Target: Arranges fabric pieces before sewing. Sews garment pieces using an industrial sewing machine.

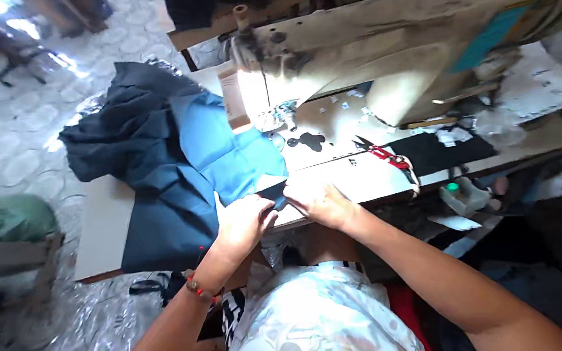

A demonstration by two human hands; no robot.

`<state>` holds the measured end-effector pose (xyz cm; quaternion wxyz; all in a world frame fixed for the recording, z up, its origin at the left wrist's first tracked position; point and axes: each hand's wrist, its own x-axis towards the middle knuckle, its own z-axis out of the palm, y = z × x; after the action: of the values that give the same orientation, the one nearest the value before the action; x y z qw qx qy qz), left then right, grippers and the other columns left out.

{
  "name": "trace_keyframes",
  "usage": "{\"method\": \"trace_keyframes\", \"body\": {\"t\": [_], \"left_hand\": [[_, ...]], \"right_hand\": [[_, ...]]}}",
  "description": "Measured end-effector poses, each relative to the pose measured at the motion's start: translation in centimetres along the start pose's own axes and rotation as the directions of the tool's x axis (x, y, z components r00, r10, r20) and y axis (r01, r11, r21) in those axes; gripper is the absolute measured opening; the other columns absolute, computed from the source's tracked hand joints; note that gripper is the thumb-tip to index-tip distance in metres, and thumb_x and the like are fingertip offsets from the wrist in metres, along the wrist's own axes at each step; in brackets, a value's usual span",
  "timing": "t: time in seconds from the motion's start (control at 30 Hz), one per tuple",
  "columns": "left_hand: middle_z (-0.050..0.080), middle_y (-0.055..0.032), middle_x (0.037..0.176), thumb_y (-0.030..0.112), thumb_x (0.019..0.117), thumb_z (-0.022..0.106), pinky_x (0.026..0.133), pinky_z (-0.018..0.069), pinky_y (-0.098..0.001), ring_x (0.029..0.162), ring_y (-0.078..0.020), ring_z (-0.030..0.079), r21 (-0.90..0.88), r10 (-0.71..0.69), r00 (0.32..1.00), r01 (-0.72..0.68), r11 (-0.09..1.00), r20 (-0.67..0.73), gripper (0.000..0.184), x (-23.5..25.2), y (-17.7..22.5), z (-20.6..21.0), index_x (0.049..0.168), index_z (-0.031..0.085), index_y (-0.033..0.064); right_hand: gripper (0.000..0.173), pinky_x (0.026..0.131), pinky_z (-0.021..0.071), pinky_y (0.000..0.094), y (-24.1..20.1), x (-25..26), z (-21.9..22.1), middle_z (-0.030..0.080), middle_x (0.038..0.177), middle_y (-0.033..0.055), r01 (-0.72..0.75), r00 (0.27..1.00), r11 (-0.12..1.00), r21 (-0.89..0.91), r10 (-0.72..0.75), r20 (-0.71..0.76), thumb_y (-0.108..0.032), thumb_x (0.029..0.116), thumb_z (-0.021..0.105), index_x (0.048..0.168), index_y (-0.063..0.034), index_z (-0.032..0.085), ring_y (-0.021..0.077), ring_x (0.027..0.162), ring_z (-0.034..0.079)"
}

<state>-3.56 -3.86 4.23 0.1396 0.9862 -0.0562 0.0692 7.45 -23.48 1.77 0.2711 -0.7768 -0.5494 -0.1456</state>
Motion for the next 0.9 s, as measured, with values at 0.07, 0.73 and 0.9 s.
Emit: {"method": "trace_keyframes", "body": {"t": [0.07,0.73,0.9], "left_hand": [[0.075,-0.0058,0.095,0.028,0.0953,0.071,0.081,0.0589,-0.0521,0.091,-0.0242,0.073,-0.047,0.0,0.999,-0.002,0.999,-0.04,0.017,0.0,-0.2,0.2,0.103,0.08,0.0157],[0.068,-0.0059,0.079,0.02,0.0981,0.064,0.068,0.0546,-0.0485,0.077,-0.0228,0.068,-0.197,-0.201,0.969,0.226,0.954,0.14,0.013,1.4,-0.7,-1.1,0.095,0.071,0.01],[0.068,-0.0051,0.081,0.021,0.0958,0.065,0.071,0.0543,-0.0489,0.081,-0.0223,0.069,-0.15,-0.171,0.983,0.178,0.973,0.062,0.012,1.1,-0.8,-0.5,0.092,0.072,0.0111]], "right_hand": [[0.015,0.065,0.058,0.0414,-0.2,0.1,-0.1,0.069,0.098,0.01,-0.014,1.0,1.0,0.008,0.014,0.023,-0.014,0.0971,0.062,0.088,-0.0064,0.071,0.0253,0.084,0.07],[0.014,0.062,0.0529,0.0473,-1.2,2.9,0.0,0.067,0.094,0.0125,-0.195,0.961,0.981,-0.017,0.195,0.194,-0.013,0.0884,0.067,0.08,-0.0023,0.069,0.0296,0.08,0.067],[0.013,0.059,0.0514,0.0467,-1.2,3.1,0.0,0.066,0.093,0.0116,-0.202,0.956,0.979,-0.036,0.205,0.212,-0.014,0.0878,0.068,0.08,-0.0034,0.068,0.0289,0.077,0.067]]}}
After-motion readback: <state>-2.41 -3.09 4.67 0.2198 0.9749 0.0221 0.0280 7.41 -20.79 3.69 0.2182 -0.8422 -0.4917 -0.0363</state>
